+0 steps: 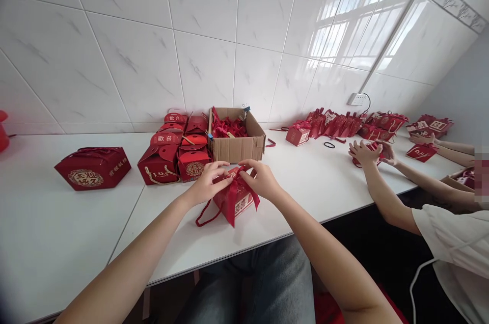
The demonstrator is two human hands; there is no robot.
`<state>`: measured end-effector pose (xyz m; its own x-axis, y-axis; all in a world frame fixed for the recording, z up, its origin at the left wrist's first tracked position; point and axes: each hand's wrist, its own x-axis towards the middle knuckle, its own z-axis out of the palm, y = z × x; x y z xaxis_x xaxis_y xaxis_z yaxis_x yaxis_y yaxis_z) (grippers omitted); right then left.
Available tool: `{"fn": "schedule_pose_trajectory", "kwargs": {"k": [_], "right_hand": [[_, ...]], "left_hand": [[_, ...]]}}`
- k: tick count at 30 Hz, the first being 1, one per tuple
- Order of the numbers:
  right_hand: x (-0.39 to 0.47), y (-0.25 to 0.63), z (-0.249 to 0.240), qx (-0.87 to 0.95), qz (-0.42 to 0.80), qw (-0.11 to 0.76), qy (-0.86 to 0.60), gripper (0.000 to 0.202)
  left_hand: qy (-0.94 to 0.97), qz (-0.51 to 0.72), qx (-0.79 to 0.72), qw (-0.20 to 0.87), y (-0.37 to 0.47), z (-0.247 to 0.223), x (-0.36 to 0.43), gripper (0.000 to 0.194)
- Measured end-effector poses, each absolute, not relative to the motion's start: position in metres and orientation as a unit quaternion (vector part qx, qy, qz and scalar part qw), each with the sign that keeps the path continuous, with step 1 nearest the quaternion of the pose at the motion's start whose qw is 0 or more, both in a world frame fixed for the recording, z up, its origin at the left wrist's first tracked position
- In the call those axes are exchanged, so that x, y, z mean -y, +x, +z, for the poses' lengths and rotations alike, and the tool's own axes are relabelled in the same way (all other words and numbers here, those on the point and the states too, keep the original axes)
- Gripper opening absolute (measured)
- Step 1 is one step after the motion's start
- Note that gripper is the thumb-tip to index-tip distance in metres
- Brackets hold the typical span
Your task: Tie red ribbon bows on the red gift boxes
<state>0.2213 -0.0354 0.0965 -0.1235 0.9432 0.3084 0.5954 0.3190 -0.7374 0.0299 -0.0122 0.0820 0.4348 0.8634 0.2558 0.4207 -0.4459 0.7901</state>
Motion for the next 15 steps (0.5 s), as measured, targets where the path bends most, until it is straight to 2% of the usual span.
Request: {"fn": "schedule_pose_trajectory", "kwargs": {"k": [2, 5, 7, 11, 15], "right_hand": [[0.034, 0.221, 0.096, 0.706, 0.267, 0.394, -0.524, 0.031], [0.032, 0.222, 0.094, 0.696, 0.288, 0.405, -0.517, 0.032], [0.031, 0.221, 0.092, 0.696, 0.284, 0.408, -0.517, 0.032], [0.031, 0.221, 0.092, 0.699, 0.305, 0.415, -0.496, 0.034], [0.034, 0.224, 0.097, 0.687, 0.377, 0.402, -0.473, 0.035]], "left_hand": [[0.752, 0.336, -0.405, 0.398, 0.030, 0.082, 0.011, 0.017], [0.681, 0.355, -0.420, 0.484, 0.030, 0.079, 0.007, 0.031], [0.666, 0.369, -0.432, 0.483, 0.031, 0.078, 0.004, 0.036], [0.713, 0.356, -0.379, 0.471, 0.029, 0.082, 0.006, 0.032], [0.701, 0.371, -0.357, 0.493, 0.027, 0.089, 0.011, 0.030]]}}
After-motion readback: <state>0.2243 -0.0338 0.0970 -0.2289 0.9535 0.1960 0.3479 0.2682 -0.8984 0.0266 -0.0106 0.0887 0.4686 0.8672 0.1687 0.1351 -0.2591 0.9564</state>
